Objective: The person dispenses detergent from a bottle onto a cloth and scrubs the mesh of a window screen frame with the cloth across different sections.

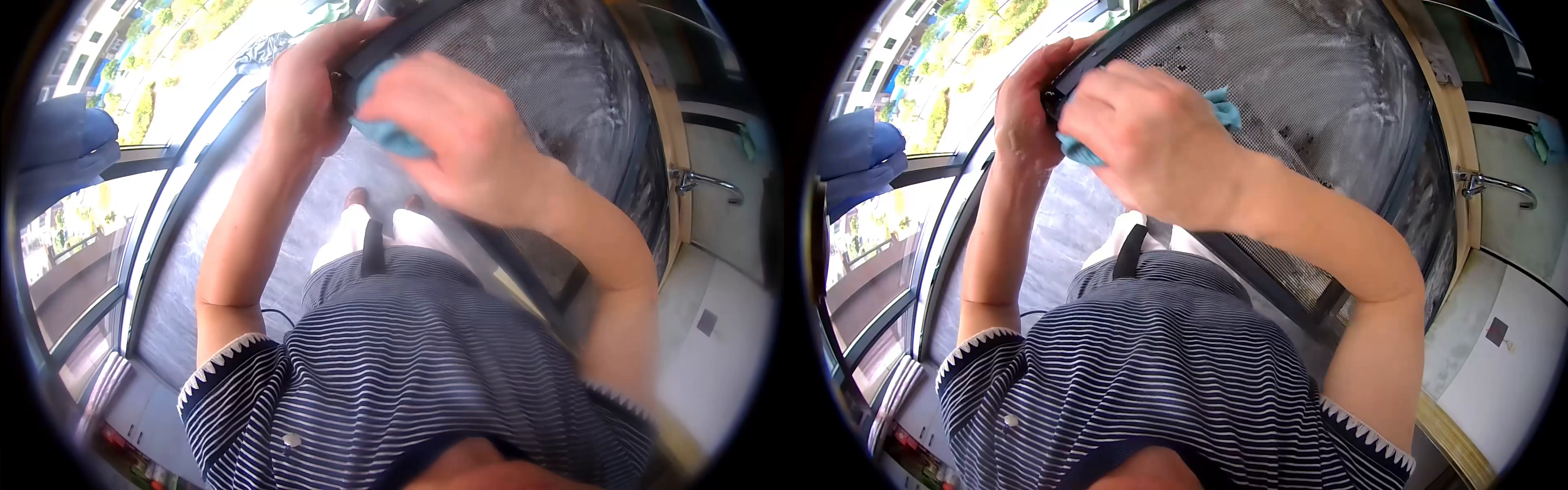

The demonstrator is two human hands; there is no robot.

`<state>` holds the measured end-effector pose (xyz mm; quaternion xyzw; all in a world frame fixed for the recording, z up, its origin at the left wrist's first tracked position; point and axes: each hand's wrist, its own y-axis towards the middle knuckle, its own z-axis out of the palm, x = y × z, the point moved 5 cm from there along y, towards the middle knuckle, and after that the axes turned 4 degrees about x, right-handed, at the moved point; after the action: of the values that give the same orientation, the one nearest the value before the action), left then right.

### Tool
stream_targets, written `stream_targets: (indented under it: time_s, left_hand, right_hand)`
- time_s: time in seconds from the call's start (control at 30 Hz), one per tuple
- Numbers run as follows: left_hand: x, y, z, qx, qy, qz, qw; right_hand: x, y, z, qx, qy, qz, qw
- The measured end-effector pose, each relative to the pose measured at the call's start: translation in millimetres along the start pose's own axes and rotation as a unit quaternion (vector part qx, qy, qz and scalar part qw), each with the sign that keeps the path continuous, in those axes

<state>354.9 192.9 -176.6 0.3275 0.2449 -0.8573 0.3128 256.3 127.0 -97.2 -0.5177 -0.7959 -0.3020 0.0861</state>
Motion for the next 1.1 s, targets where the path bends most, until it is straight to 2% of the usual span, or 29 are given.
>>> stream_targets:
  time_s: [0.03, 0.13, 0.23, 0.33, 0.37, 0.4, 0.43, 0.47, 0.53, 0.57, 0.6, 0.63, 0.67, 0.73, 0.77, 0.87, 0.93, 0.97, 1.07, 1.1]
  left_hand:
    - [3.6, 1.2, -0.2, -0.013, -0.006, -0.042, 0.999]
    - [2.8, -4.2, -0.3, -0.012, 0.002, -0.027, 1.0]
    - [0.1, -5.3, 8.8, -0.024, 0.0, -0.019, 1.0]
    - [2.6, 0.0, 7.6, 0.022, -0.045, -0.012, 0.999]
    - [1.7, 0.2, 2.9, 0.037, -0.032, -0.023, 0.999]
    - [-13.7, -12.4, 8.2, 0.13, 0.254, 0.2, 0.937]
    - [-18.1, -13.5, 3.7, 0.115, 0.413, 0.221, 0.876]
    - [-20.4, -9.4, 0.7, 0.109, 0.448, 0.243, 0.854]
    - [-15.9, -0.2, -6.2, 0.105, 0.33, 0.197, 0.917]
    - [-9.5, 3.9, -7.8, 0.104, 0.187, 0.129, 0.968]
    - [2.2, 7.7, -7.4, 0.106, -0.081, -0.021, 0.991]
    - [-2.8, 1.4, -4.7, 0.076, 0.111, 0.064, 0.989]
    - [-0.1, -1.7, 0.1, 0.007, 0.001, 0.04, 0.999]
    - [1.2, -0.4, -3.5, -0.012, 0.063, 0.032, 0.997]
    - [1.9, -0.2, 0.2, -0.013, 0.05, 0.029, 0.998]
    - [-4.3, -0.2, 8.3, 0.008, 0.065, 0.012, 0.998]
    - [-4.4, -2.0, 6.7, -0.014, 0.102, 0.015, 0.995]
    - [-5.4, -0.1, 2.9, -0.004, 0.116, 0.016, 0.993]
    - [-5.7, 0.9, 5.1, -0.007, 0.091, 0.008, 0.996]
    - [-4.3, 4.4, -2.7, 0.013, 0.074, 0.006, 0.997]
  right_hand:
    - [9.4, -15.4, -6.9, 0.04, -0.01, 0.008, 0.999]
    - [32.5, -78.2, -24.1, 0.101, -0.01, 0.076, 0.992]
    - [34.9, -80.4, -30.6, 0.042, -0.035, 0.055, 0.997]
    - [11.2, -29.9, -6.8, -0.051, -0.049, -0.012, 0.997]
    - [3.2, -5.8, 4.8, -0.052, -0.058, -0.024, 0.997]
    - [-0.8, 10.6, 11.4, -0.053, -0.063, -0.033, 0.996]
    - [-2.0, 12.9, 11.5, -0.068, -0.077, -0.029, 0.994]
    - [-2.5, 12.8, 10.6, -0.081, -0.091, -0.025, 0.992]
    - [0.0, -1.1, 8.8, -0.061, -0.09, 0.001, 0.994]
    - [7.5, -24.2, -0.4, -0.033, -0.078, 0.026, 0.996]
    - [15.5, -47.7, -9.4, -0.005, -0.068, 0.05, 0.996]
    - [23.0, -72.9, -16.7, 0.015, -0.054, 0.073, 0.996]
    - [30.5, -93.5, -23.2, 0.035, -0.046, 0.1, 0.993]
    - [45.4, -131.7, -37.2, 0.072, -0.033, 0.158, 0.984]
    - [49.1, -144.1, -41.3, 0.088, -0.027, 0.189, 0.978]
    - [40.3, -141.0, -40.0, -0.004, -0.006, 0.135, 0.991]
    - [28.8, -132.4, -29.7, -0.084, 0.033, 0.099, 0.991]
    - [26.6, -132.5, -30.6, -0.081, 0.025, 0.089, 0.992]
    - [-16.0, -150.1, -47.1, -0.105, -0.063, 0.16, 0.98]
    - [-41.1, -154.5, -56.1, -0.108, -0.143, 0.165, 0.97]
